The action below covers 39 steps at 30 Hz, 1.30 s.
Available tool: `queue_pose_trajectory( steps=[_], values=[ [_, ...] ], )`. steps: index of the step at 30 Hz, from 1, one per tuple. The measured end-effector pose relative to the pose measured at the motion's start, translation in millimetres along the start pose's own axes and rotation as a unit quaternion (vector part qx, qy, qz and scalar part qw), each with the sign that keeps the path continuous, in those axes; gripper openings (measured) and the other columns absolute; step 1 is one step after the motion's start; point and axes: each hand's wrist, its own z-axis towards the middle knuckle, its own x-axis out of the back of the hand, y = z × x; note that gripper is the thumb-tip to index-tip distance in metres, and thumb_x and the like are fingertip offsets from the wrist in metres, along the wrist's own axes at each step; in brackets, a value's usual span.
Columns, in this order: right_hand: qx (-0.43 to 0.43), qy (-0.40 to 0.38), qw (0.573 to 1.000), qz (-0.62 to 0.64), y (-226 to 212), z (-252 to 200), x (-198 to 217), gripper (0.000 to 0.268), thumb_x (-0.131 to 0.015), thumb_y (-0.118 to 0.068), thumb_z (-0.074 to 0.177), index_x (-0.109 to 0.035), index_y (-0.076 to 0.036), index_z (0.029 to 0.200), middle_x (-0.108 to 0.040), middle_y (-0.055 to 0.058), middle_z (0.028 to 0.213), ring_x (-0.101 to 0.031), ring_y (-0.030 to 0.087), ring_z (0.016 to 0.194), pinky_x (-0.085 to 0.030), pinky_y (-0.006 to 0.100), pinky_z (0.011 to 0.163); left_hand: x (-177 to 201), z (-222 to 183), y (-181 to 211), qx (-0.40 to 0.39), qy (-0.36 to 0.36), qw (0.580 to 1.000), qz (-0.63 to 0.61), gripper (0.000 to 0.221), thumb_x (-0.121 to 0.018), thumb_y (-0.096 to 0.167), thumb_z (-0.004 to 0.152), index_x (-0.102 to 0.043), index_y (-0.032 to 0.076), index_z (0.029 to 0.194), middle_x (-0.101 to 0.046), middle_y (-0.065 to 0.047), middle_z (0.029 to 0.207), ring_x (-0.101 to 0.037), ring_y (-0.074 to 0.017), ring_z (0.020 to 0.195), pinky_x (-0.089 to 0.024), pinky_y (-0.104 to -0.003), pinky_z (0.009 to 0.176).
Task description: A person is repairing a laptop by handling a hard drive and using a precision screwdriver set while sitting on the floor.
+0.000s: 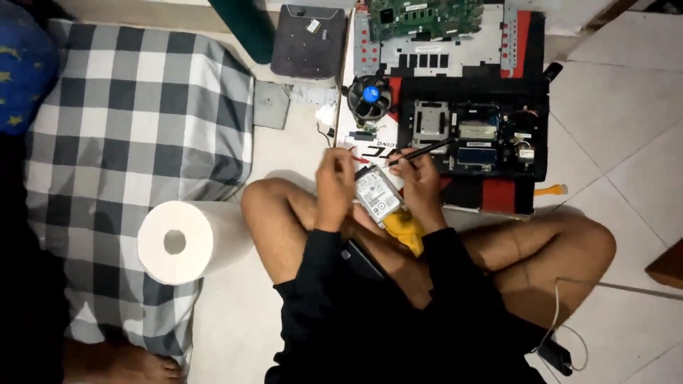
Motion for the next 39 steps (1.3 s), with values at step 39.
queue_pose_trajectory(
  steps=[39],
  values=[
    [0.010,-0.003,1.000,0.025,2.4,5.4,-6.7,0.020,-0.054,-0.011,0.106,-0.054,0.001,0.122,-0.073,0.019,0.102,-0.075,0.027,0.090,-0.064,0.035,0.074,-5.2,237.3,-90.6,0.039,0.134,0.942,0.304,0.010,-0.084,0.024,0.079,-0.077,0.028,0.073,-0.070,0.004,0.079,-0.069,-0.0286,0.084,-0.055,-0.040,0.083]
  ],
)
